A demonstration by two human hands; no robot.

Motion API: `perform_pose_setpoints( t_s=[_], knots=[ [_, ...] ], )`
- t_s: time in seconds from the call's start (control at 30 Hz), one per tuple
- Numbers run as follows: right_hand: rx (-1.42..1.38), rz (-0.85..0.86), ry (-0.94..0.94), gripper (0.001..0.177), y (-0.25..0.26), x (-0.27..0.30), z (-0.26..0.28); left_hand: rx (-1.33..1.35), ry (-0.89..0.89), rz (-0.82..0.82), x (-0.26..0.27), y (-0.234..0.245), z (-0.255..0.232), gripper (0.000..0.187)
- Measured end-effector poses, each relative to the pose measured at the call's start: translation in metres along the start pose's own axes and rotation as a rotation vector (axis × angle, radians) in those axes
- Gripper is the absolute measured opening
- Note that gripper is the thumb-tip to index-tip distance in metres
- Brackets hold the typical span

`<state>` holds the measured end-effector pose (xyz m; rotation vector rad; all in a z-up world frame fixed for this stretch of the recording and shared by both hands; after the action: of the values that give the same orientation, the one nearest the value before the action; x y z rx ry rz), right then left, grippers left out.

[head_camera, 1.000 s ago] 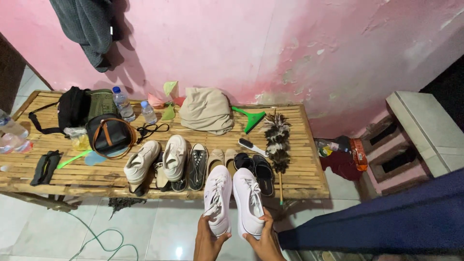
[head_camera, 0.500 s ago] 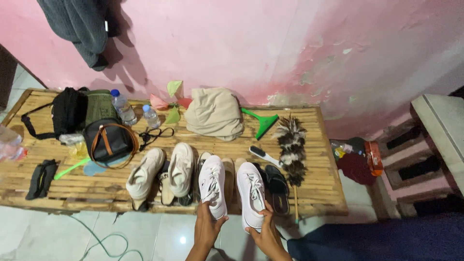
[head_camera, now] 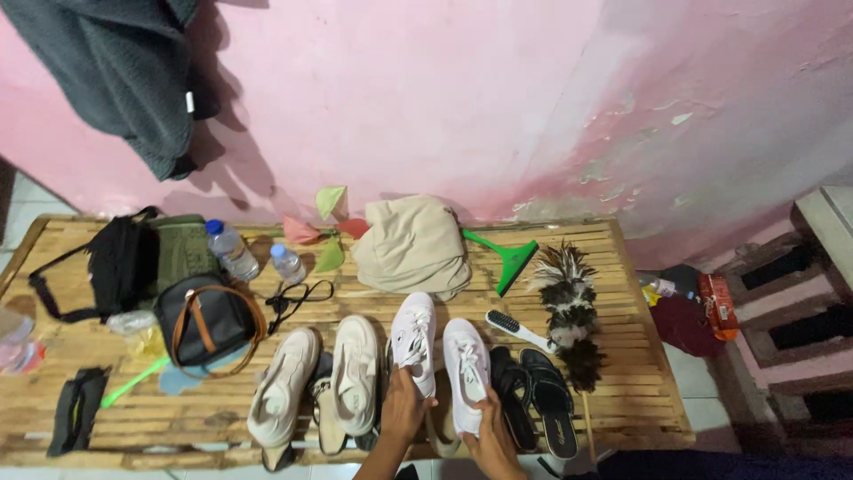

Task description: The person removes multiple pairs of shoes from a blue shoe rack and places them on a nearby wooden table. The shoes include sneakers, flats, and sandals. The person handles each pair by hand and sets them down on the table.

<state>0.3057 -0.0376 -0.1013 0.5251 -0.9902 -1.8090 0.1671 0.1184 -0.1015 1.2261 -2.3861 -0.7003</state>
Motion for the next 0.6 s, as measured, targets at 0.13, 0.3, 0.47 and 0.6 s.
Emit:
perform_pose_setpoints(
  t_s=[0.13,0.3,0.47,0.6],
  knots=[
    [0.022,0.087,-0.118,0.096,-0.014,-0.008,-0.002,-0.048,0.051,0.037,-0.016,-0.007,0.011,0.087],
    [-0.03,-0.013,-0.088,0.07,-0.009,-0.015,0.006,-0.091,0.086,0.072,-0.016,-0.012,0.025,0.095],
    [-0.038,-0.188,0.066,0.046,-0.001,-0.004,0.007,-0.126,0.101,0.15,-0.012,-0.019,0.03,0.086],
    [-0.071,-0.047,-0.247,0.076,-0.01,0.007,0.006,-0.194,0.173,0.35,0.009,-0.037,0.041,0.086]
  ],
)
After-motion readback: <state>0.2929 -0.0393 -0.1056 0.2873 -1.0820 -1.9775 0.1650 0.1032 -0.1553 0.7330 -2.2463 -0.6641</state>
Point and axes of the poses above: each hand's wrist, its own x-axis away from the middle knuckle, its own y-axis out of the back of the hand, z = x × y, the point moved 4 cm from there along -x, towards the middle knuckle, and after that the axes turned 13 degrees about x, right-handed, at the moved point
